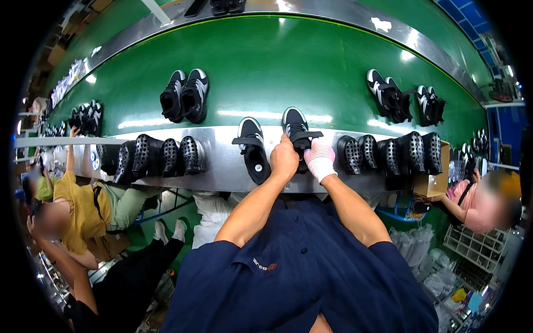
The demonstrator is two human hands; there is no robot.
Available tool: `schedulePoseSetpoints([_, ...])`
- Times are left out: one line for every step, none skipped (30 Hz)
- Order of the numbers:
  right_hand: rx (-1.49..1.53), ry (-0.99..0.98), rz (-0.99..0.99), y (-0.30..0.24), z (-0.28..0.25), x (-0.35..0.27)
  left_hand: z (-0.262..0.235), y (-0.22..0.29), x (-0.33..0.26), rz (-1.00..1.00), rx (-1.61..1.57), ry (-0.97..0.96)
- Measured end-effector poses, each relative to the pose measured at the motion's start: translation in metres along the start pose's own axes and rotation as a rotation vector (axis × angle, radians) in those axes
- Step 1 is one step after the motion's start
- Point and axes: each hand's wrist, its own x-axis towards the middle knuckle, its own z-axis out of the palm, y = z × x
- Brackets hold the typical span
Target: The person handles black shoes on a conveyor belt, turning them over to check different sides and then places them into a large white bag.
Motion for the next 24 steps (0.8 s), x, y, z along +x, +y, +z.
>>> schedulePoseSetpoints([0.010,-0.064,0.005,-0.001,-0.005,0.004,-0.003,-0.005,-0.005,0.050,-0.054,0.035])
schedulePoseSetpoints([-0.005,-0.072,-0.025,0.003,-0.003,0.003,-0.005,-0.011,-0.019,0.129,-0.129,0.051])
schedulePoseSetpoints([-0.012,-0.075,-0.023,0.007,-0.003,0.004,-0.024,-0.007,-0.041,0.203,-0.121,0.079])
schedulePoseSetpoints([-0.019,-0.081,-0.017,0.012,-0.003,0.004,-0.045,-0.003,-0.063,0.276,-0.112,0.103])
schedulePoseSetpoints([-0.065,-0.074,-0.034,0.015,0.000,0.004,-0.057,-0.015,-0.081,0.316,-0.056,0.248])
schedulePoseSetpoints([-0.040,-0.038,-0.058,0.015,-0.001,0.001,-0.067,-0.029,-0.097,0.353,0.004,0.393])
schedulePoseSetpoints([-0.045,-0.076,-0.049,0.010,-0.005,0.000,-0.076,-0.043,-0.104,0.195,0.005,0.417])
schedulePoseSetpoints([-0.051,-0.115,-0.038,0.007,-0.006,-0.002,-0.081,-0.053,-0.104,0.028,0.078,0.375])
schedulePoseSetpoints([-0.056,-0.120,-0.051,0.006,-0.003,-0.004,-0.081,-0.059,-0.096,-0.042,0.063,0.304])
schedulePoseSetpoints([-0.059,-0.141,-0.054,0.000,-0.005,-0.007,-0.075,-0.069,-0.084,-0.113,0.043,0.241])
schedulePoseSetpoints([-0.067,-0.158,-0.096,-0.012,-0.005,-0.010,-0.043,-0.105,-0.073,-0.025,-0.082,0.270])
schedulePoseSetpoints([-0.077,-0.162,-0.104,-0.015,-0.003,-0.010,-0.040,-0.098,-0.064,0.013,-0.075,0.215])
schedulePoseSetpoints([-0.074,-0.171,-0.130,-0.017,-0.004,-0.012,-0.037,-0.086,-0.057,0.020,-0.093,0.180])
schedulePoseSetpoints([-0.097,-0.173,-0.127,-0.020,-0.002,-0.013,-0.037,-0.080,-0.054,0.023,-0.112,0.145])
schedulePoseSetpoints([-0.081,-0.183,-0.143,-0.021,-0.006,-0.016,-0.039,-0.082,-0.057,0.037,-0.139,0.164])
schedulePoseSetpoints([-0.064,-0.192,-0.160,-0.022,-0.016,-0.020,-0.044,-0.087,-0.060,0.053,-0.164,0.186])
schedulePoseSetpoints([-0.114,-0.242,-0.154,-0.023,-0.029,-0.026,-0.051,-0.099,-0.064,0.084,-0.188,0.273])
schedulePoseSetpoints([-0.163,-0.289,-0.145,-0.023,-0.042,-0.030,-0.067,-0.114,-0.073,0.111,-0.081,0.434])
schedulePoseSetpoints([-0.149,-0.267,-0.157,-0.016,-0.050,-0.035,-0.091,-0.128,-0.082,0.148,0.027,0.588])
schedulePoseSetpoints([-0.134,-0.247,-0.164,-0.009,-0.055,-0.041,-0.134,-0.124,-0.091,0.135,0.081,0.707])
schedulePoseSetpoints([-0.048,-0.167,-0.263,-0.014,-0.063,-0.050,-0.158,-0.138,-0.099,-0.017,0.198,0.838])
schedulePoseSetpoints([0.031,-0.167,-0.251,-0.018,-0.067,-0.055,-0.181,-0.147,-0.104,-0.095,0.276,0.947])
schedulePoseSetpoints([0.130,-0.183,-0.243,-0.025,-0.070,-0.059,-0.195,-0.164,-0.106,-0.173,0.336,0.993])
schedulePoseSetpoints([0.230,-0.201,-0.236,-0.034,-0.071,-0.063,-0.204,-0.180,-0.105,-0.208,0.389,1.020])
